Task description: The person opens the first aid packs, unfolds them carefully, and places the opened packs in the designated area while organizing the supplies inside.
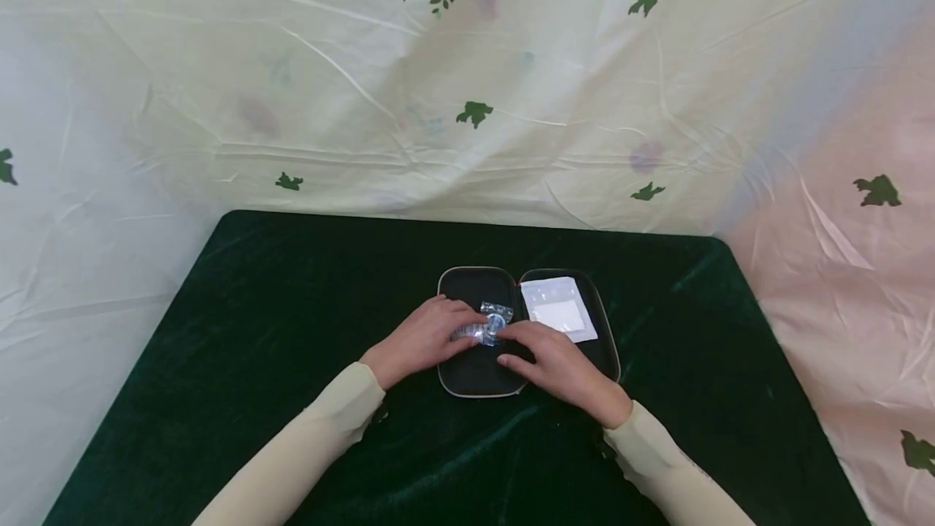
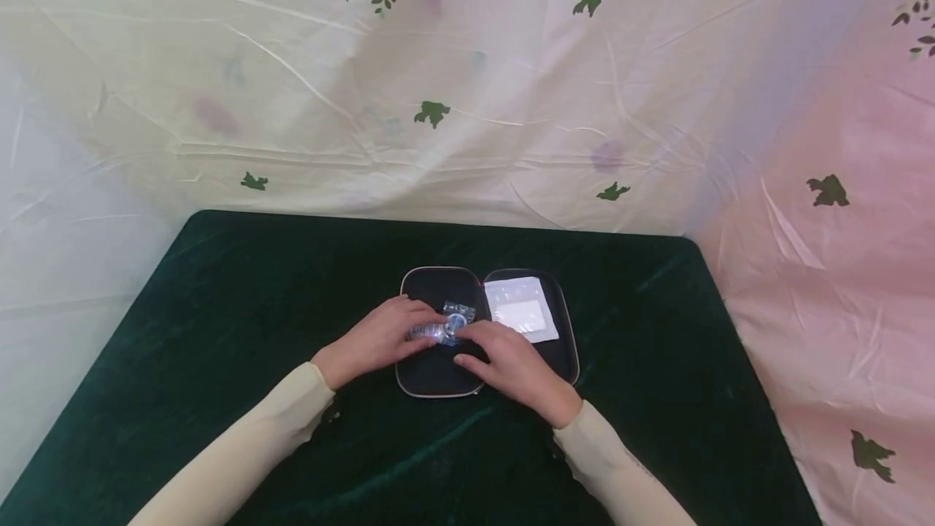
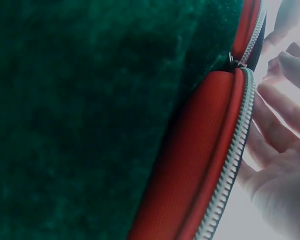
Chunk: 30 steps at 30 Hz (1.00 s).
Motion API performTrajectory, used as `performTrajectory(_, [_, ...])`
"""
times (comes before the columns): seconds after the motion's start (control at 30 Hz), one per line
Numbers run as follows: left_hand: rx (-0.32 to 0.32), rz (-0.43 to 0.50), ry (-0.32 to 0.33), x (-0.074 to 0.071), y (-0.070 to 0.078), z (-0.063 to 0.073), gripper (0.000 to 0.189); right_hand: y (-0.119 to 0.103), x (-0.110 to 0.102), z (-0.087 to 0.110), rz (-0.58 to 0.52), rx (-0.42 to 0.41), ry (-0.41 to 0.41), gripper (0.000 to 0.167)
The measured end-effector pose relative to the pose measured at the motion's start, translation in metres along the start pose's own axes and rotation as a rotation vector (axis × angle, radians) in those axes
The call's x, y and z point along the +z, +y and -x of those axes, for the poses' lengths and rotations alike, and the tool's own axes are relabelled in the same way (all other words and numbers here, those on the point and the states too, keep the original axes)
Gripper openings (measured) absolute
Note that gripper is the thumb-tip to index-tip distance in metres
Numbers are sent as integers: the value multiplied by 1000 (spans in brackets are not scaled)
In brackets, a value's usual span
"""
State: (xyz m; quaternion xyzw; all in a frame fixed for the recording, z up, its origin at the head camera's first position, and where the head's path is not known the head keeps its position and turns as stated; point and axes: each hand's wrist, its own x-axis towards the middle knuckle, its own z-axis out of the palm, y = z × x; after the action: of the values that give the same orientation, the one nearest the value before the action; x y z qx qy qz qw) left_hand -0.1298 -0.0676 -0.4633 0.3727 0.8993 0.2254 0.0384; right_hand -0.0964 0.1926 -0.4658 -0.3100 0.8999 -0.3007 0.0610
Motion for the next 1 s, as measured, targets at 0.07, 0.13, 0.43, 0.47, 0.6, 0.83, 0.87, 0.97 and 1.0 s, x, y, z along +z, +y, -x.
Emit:
performTrajectory(0.07, [-9, -4, 18, 0, 1, 0, 34, 0, 1, -1, 9, 5, -15, 40])
performTrajectory(0.13, [-32, -1, 39, 1, 1, 0, 34, 0, 1, -1, 19, 13, -28, 40])
performTrajectory(0.43, [-137, 158, 174, 4, 3, 2, 32, 0, 0, -5, 52, 2, -66, 36])
performTrajectory(0.47, [-142, 171, 189, 4, 3, 2, 31, 0, 0, -6, 59, -4, -66, 35])
performTrajectory(0.6, [-189, 205, 230, 4, 3, 3, 31, -1, 0, -6, 85, -24, -68, 33])
performTrajectory(0.83, [-237, 198, 250, 6, 2, 1, 29, -4, 1, -9, 145, -50, -82, 32])
performTrajectory(0.87, [-239, 193, 249, 6, 2, 1, 28, -4, 0, -10, 153, -53, -88, 33])
performTrajectory(0.97, [-239, 161, 245, 7, 2, 0, 26, -6, 0, -12, 174, -55, -109, 34])
performTrajectory(1.0, [-239, 143, 244, 7, 2, -1, 26, -7, 0, -13, 178, -50, -116, 35])
